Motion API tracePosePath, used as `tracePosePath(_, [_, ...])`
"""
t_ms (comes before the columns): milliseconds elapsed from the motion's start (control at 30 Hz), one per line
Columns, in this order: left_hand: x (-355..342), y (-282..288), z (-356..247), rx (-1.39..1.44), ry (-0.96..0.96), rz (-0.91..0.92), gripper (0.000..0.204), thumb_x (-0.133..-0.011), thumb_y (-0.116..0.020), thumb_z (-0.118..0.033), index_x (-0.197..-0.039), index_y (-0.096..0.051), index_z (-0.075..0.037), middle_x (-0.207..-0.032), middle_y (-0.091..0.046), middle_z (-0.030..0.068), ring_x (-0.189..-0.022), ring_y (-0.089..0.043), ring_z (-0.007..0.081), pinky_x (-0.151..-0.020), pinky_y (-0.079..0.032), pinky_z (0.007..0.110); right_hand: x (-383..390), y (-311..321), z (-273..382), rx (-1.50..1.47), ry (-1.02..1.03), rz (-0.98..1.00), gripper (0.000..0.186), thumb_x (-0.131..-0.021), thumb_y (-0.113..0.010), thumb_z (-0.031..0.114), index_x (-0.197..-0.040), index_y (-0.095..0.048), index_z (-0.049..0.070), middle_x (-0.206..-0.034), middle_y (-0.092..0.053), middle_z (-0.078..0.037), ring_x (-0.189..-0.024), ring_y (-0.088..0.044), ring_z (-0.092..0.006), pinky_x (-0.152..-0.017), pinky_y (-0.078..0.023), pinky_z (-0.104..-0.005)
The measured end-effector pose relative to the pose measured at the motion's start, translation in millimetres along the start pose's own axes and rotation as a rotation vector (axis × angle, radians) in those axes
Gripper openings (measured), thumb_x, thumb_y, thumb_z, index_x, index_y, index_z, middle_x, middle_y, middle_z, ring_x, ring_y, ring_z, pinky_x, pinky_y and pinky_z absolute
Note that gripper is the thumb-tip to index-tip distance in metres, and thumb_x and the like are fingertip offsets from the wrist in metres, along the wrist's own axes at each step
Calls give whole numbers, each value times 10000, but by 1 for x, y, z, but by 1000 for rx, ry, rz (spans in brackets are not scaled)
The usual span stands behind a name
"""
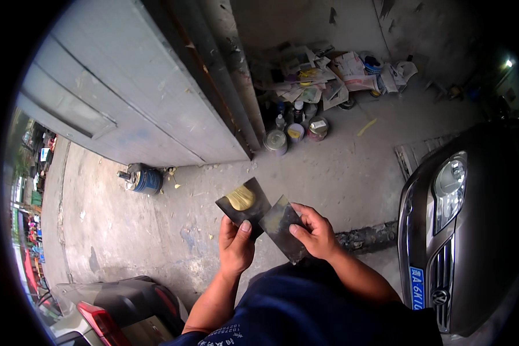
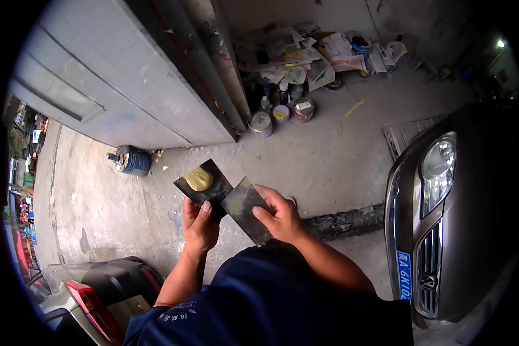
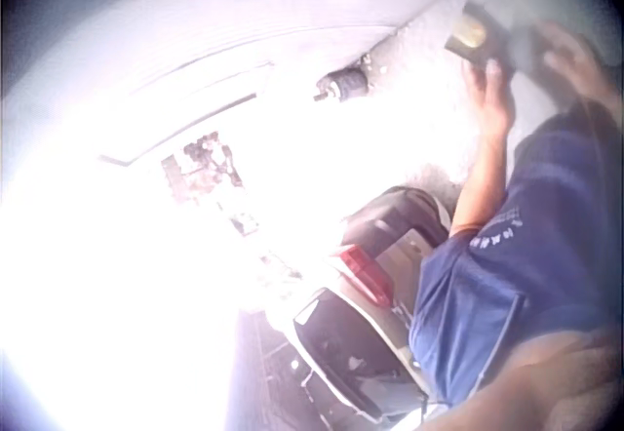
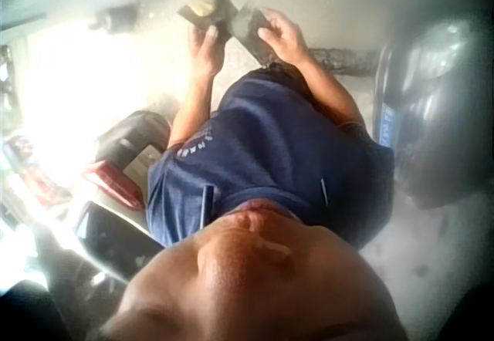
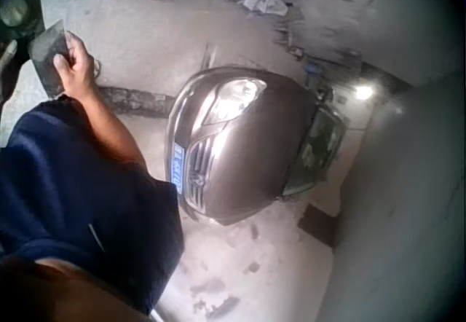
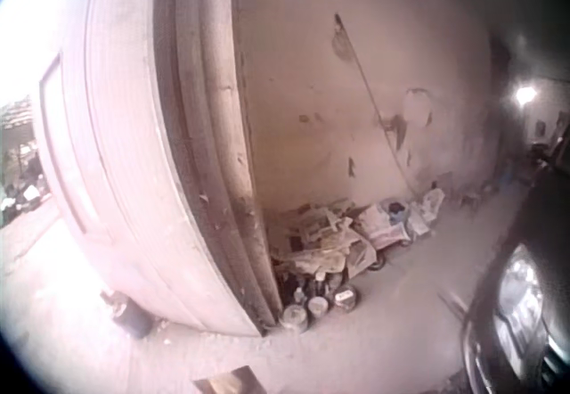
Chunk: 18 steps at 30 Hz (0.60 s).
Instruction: The person applies a yellow body filler to the rear chrome trim of a gold car using a metal spreader. They repeatedly scrape filler from a palette onto the trim and smooth it into the surface, focusing on the area around the manufacturer's emblem.
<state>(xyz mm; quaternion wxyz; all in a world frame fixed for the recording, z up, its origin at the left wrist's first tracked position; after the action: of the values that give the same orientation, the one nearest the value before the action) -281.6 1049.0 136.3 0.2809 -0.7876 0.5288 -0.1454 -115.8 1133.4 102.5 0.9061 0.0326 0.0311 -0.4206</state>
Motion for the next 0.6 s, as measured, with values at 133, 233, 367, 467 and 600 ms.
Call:
tracePosePath(133, [-63,-25,1,-76,67,117,362,-942,-463,-18,-1302,-429,-10,-1289,-497,110,-1205,-463,219,-1036,-358,400,-65,48,18,52,29,11,451,-864,-613,70,-1284,-470,-10,-641,-506,25,-575,-425,-34,-552,-375,-202])
tracePosePath(233, [-95,-32,6,-143,122,131,345,-944,-465,-4,-1288,-451,4,-1243,-536,97,-1161,-487,188,-1013,-371,349,-104,70,30,31,54,-4,426,-861,-613,86,-1265,-505,5,-668,-580,-8,-602,-499,-50,-582,-431,-217])
tracePosePath(367, [-134,-31,9,-484,178,138,300,-927,-502,-17,-1226,-520,-3,-1143,-602,97,-1059,-557,181,-925,-420,298,-149,87,45,128,132,44,459,-859,-616,58,-1284,-467,-33,-707,-570,3,-627,-488,-41,-622,-417,-194])
tracePosePath(467, [-161,-25,15,-816,112,264,313,-895,-528,4,-1208,-535,-7,-1091,-614,136,-1007,-591,239,-880,-446,304,-179,94,38,99,164,36,471,-855,-619,57,-1290,-463,-31,-720,-549,11,-632,-466,-38,-611,-399,-190])
tracePosePath(600, [-202,-13,12,-1145,6,394,317,-890,-538,-4,-1207,-532,-1,-1061,-623,143,-958,-610,242,-858,-459,303,-224,103,48,41,162,2,489,-841,-631,43,-1293,-461,-32,-743,-523,23,-651,-442,-33,-594,-375,-185])
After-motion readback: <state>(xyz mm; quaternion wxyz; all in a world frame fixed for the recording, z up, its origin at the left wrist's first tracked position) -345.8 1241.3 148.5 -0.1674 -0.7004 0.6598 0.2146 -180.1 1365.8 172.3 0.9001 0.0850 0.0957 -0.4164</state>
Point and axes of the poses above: each hand's wrist, its own x-axis away from the middle knuckle, its own y-axis out of the back of the hand, z = x × y, the point moved 4 cm from there along -x, towards the middle knuckle
